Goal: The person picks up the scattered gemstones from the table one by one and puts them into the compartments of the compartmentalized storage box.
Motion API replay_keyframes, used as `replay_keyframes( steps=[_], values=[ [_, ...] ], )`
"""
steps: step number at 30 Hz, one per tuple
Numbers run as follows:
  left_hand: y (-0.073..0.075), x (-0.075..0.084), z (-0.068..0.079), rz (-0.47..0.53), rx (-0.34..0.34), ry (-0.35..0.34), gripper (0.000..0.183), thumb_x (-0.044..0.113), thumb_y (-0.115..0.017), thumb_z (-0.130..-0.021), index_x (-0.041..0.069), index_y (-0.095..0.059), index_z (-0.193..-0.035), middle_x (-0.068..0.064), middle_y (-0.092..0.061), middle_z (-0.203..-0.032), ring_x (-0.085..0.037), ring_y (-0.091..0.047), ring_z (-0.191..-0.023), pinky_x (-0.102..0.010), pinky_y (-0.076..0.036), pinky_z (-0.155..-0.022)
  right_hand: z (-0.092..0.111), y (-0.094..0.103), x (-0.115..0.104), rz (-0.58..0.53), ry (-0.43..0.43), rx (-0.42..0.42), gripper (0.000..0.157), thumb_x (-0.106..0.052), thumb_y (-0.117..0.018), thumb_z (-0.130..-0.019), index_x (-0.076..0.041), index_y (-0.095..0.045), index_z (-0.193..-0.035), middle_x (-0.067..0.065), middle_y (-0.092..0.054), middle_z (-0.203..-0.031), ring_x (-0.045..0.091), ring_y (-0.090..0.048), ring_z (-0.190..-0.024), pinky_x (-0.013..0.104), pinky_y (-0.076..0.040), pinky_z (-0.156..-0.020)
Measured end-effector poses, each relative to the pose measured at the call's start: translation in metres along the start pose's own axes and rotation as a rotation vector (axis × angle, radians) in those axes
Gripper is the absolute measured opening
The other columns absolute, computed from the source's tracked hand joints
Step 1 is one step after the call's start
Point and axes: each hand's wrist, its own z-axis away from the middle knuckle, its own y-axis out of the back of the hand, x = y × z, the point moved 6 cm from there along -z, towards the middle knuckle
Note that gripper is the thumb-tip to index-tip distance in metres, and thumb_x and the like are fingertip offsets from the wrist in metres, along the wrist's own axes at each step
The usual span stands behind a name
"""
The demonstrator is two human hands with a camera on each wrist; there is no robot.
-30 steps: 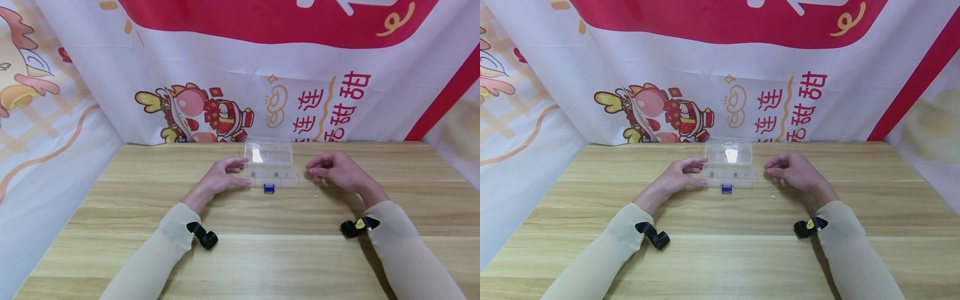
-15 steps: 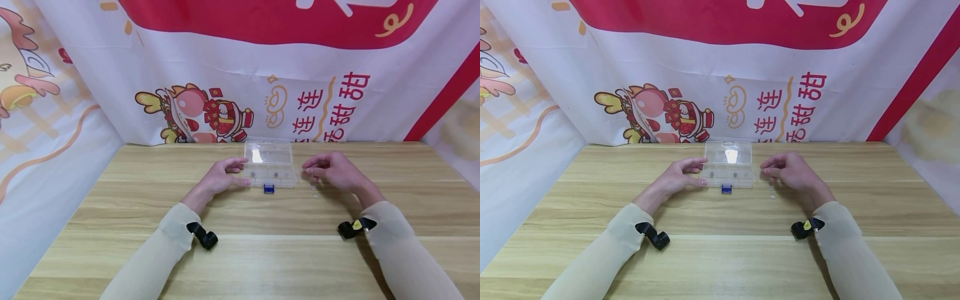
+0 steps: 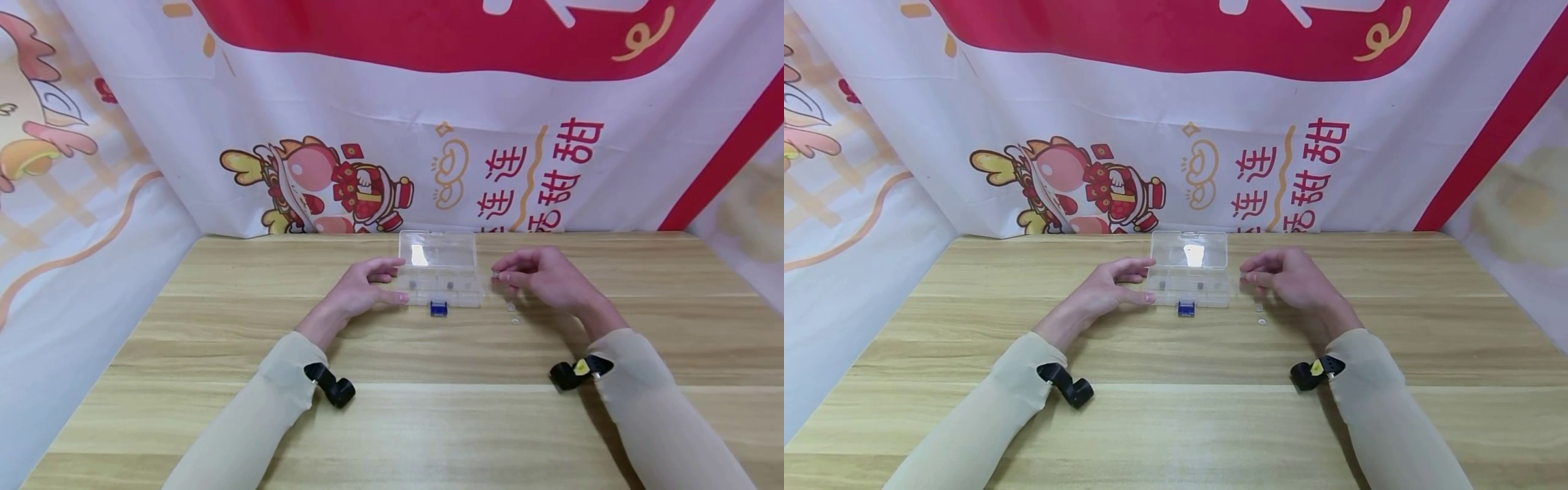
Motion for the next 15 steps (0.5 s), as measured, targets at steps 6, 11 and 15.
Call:
replay_keyframes(
  steps=[6,11,15],
  values=[
    [0.0002,-0.0005,0.0,0.003,-0.002,0.003,0.071,0.016,-0.092,-0.082,0.03,-0.064,-0.145,0.0,-0.062,-0.143,-0.024,-0.054,-0.136,-0.046,-0.042,-0.123,-0.0008,-0.0014,-0.0013,-0.024,0.002,0.004,0.026,-0.008,-0.065,-0.104,-0.009,-0.072,-0.129,0.015,-0.076,-0.122,0.022,-0.07,-0.097,0.027,-0.055,-0.074],
    [-0.0003,0.0008,0.0013,0.002,-0.006,-0.004,0.072,0.015,-0.092,-0.082,0.03,-0.063,-0.146,-0.001,-0.061,-0.145,-0.025,-0.054,-0.137,-0.047,-0.041,-0.124,-0.001,-0.0026,-0.0031,-0.002,0.012,0.014,0.026,-0.009,-0.067,-0.103,-0.009,-0.073,-0.128,0.014,-0.076,-0.121,0.023,-0.068,-0.1,0.027,-0.055,-0.077],
    [-0.0005,0.0014,0.0015,0.006,-0.006,-0.004,0.072,0.015,-0.093,-0.081,0.029,-0.064,-0.146,-0.002,-0.062,-0.145,-0.025,-0.053,-0.137,-0.047,-0.041,-0.123,-0.0008,-0.0028,-0.0035,0.024,0.011,0.023,0.025,-0.012,-0.068,-0.103,-0.012,-0.074,-0.128,0.011,-0.076,-0.121,0.024,-0.066,-0.102,0.028,-0.054,-0.079]
  ],
)
